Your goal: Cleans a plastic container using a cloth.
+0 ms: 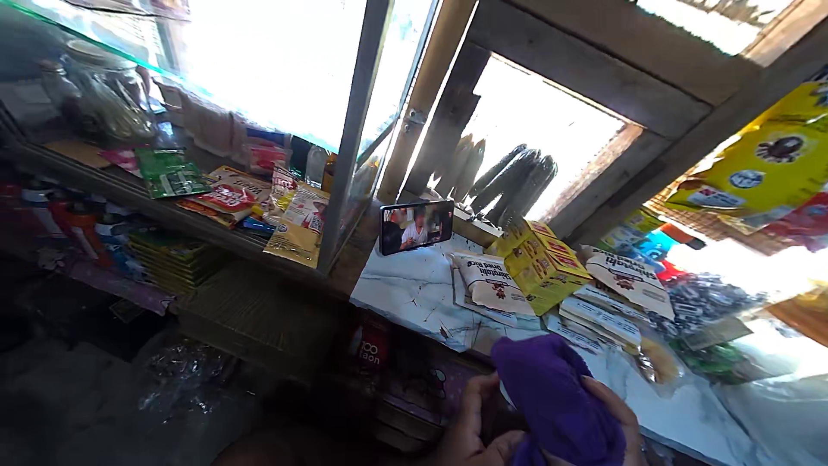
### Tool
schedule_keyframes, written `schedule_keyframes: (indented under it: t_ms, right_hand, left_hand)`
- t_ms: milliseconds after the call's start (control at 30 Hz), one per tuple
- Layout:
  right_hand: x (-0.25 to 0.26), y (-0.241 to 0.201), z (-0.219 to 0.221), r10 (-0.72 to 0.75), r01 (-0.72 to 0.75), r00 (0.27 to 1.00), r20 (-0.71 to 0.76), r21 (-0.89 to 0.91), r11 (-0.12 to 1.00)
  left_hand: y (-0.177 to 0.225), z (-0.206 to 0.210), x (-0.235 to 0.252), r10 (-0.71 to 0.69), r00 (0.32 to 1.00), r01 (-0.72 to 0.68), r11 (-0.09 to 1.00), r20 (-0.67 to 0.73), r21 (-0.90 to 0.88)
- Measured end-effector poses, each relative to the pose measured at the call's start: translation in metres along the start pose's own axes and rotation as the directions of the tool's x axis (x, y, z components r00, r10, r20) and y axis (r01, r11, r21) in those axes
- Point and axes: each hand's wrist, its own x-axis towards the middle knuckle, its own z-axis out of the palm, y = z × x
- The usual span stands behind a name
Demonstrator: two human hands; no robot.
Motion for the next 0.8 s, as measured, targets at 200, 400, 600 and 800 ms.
schedule_keyframes:
  t_ms: [200,400,600,800]
  right_hand:
    - [0.005,-0.001,-0.024,0.082,-0.084,0.993,0.089,0.018,0.996]
    - [0.002,0.0,-0.029,0.16,-0.165,0.984,0.076,0.066,0.984]
    - [0.005,-0.003,-0.043,0.234,-0.256,0.929,0.287,0.043,0.966]
    - [0.002,0.002,-0.045,0.267,-0.321,0.925,0.271,0.178,0.93]
  left_hand:
    - [0.0,-0.002,-0.001,-0.073,0.991,0.068,0.996,0.111,0.05]
    - [-0.007,-0.007,0.0,0.002,0.988,-0.027,0.986,0.154,0.164]
    - [0.013,-0.018,0.008,-0.076,0.968,-0.062,0.852,0.24,0.52]
    - [0.005,-0.017,0.004,0.131,0.942,-0.316,0.656,0.309,0.686]
